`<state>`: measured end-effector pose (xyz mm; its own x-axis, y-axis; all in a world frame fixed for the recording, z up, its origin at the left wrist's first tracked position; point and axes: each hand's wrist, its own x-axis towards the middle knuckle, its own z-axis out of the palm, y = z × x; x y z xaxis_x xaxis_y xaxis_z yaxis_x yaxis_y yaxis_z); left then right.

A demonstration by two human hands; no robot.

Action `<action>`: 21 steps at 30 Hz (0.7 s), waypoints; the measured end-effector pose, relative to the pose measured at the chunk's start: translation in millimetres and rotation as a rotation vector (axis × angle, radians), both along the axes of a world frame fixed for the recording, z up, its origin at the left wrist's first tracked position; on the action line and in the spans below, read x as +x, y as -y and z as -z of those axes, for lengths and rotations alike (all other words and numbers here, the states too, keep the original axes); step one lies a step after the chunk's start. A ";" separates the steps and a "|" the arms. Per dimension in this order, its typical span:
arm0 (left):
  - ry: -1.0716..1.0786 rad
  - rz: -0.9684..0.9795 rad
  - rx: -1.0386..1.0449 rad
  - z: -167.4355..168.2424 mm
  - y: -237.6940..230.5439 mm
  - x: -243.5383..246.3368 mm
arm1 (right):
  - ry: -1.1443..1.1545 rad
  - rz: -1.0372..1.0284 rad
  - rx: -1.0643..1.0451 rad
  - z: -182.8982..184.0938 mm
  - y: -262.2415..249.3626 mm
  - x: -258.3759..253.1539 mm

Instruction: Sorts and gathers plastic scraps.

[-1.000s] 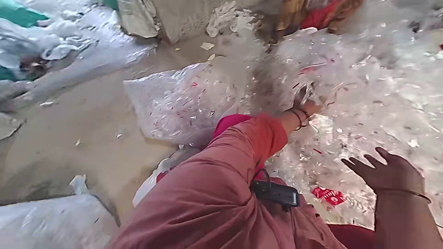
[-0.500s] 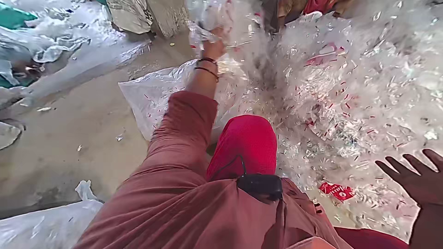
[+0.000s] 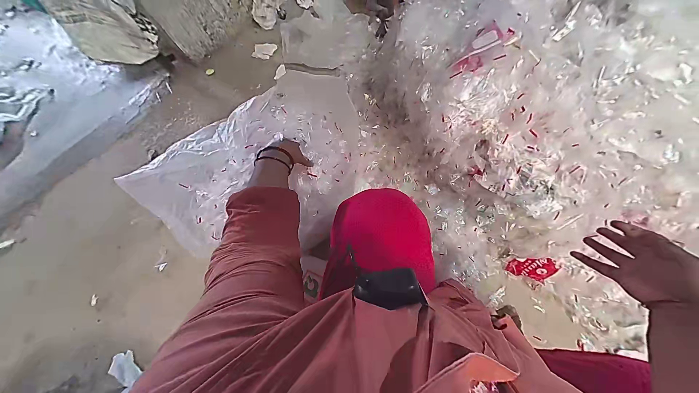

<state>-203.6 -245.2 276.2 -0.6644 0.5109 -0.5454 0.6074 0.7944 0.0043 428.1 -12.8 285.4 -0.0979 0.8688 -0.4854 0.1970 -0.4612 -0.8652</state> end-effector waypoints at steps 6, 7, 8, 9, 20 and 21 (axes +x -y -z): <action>0.251 -0.218 0.260 -73.7 7.3 -1.8 | 0.264 -0.379 -0.072 40.3 13.3 -25.2; 0.304 -0.183 0.271 -82.6 10.3 -7.7 | 0.352 -0.512 -0.120 57.1 18.3 -26.9; 0.335 -0.081 0.254 -96.4 9.1 -12.0 | 0.458 -0.658 -0.148 75.5 20.9 -28.0; 0.339 0.032 0.261 -106.9 7.2 -22.1 | 0.578 -0.831 -0.157 94.2 18.9 -31.6; 0.716 0.119 0.674 -114.2 -141.2 164.9 | 1.021 -1.328 0.251 87.9 -40.5 -80.7; 0.589 0.171 0.441 -101.7 -160.9 187.6 | 1.012 -1.266 0.317 71.4 -56.1 -76.5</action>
<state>-16.0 -84.4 377.9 -0.2180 0.8340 -0.5068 0.5208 0.5386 0.6623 351.6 43.3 214.0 -0.5512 0.5596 -0.6189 0.7939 0.5800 -0.1826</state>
